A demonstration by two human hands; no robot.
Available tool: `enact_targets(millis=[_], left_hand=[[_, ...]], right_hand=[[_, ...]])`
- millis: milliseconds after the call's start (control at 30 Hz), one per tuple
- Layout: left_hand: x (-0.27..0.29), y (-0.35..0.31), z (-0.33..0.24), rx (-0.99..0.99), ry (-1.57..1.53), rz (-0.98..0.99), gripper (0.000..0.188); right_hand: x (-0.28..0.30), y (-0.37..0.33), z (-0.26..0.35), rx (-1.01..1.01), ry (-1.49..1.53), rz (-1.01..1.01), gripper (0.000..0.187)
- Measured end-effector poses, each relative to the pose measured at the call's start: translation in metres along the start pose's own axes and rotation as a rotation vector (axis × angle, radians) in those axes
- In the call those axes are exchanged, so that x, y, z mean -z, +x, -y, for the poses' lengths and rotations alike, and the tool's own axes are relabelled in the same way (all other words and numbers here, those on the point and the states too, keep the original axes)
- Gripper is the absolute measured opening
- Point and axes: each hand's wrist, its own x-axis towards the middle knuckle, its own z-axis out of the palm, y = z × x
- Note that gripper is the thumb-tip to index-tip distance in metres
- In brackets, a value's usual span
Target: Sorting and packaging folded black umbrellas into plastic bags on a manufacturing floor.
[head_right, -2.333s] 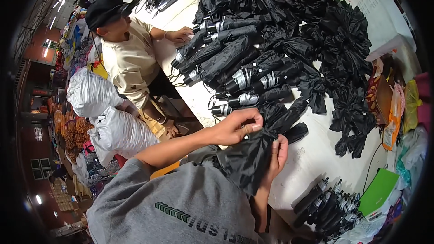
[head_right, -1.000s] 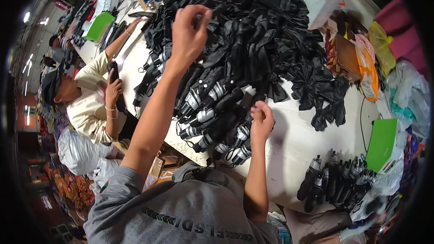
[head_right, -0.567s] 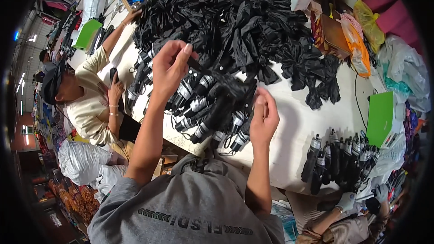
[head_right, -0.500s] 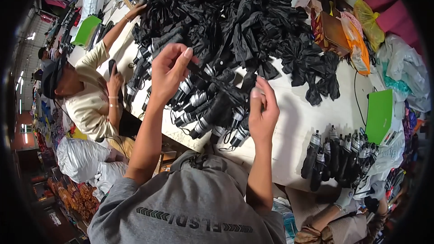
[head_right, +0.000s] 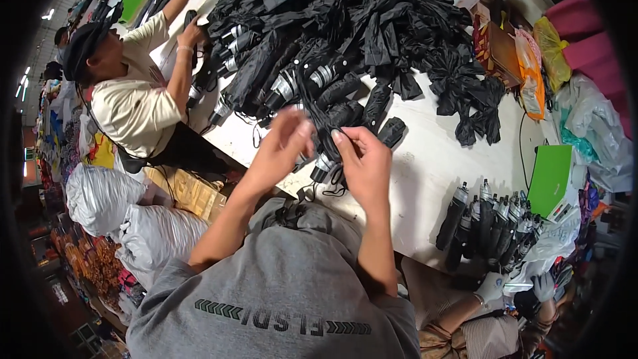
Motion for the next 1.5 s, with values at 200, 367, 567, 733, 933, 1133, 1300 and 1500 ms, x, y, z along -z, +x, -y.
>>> enact_targets(millis=[200, 367, 567, 733, 933, 1133, 1300, 1500], left_hand=[[0.008, -0.021, 0.003, 0.28, 0.092, 0.265, 0.02], [0.015, -0.013, -0.018, 0.353, 0.059, 0.18, 0.022], [0.014, -0.014, -0.025, 0.264, -0.087, 0.231, 0.021], [0.008, -0.015, -0.024, 0.24, -0.019, 0.211, 0.023], [0.014, -0.013, -0.024, 0.153, 0.18, 0.269, 0.024], [0.01, -0.012, -0.03, 0.078, 0.168, 0.297, 0.025], [-0.001, -0.014, -0.023, 0.239, 0.009, 0.245, 0.027], [0.006, -0.005, -0.008, 0.601, -0.373, 0.284, 0.029]], right_hand=[[-0.018, -0.009, -0.001, 0.109, -0.32, -0.106, 0.031], [-0.016, -0.009, 0.015, -0.124, -0.139, -0.212, 0.034], [-0.014, -0.011, -0.001, -0.128, 0.216, -0.09, 0.034], [-0.021, -0.008, -0.008, 0.263, 0.133, -0.221, 0.032], [-0.008, -0.01, 0.009, 0.407, -0.153, -0.172, 0.028], [-0.001, -0.016, -0.007, -0.031, 0.329, 0.166, 0.023], [-0.007, -0.017, -0.011, -0.089, 0.445, 0.141, 0.022], [-0.01, -0.016, -0.006, -0.118, 0.46, 0.065, 0.021]])
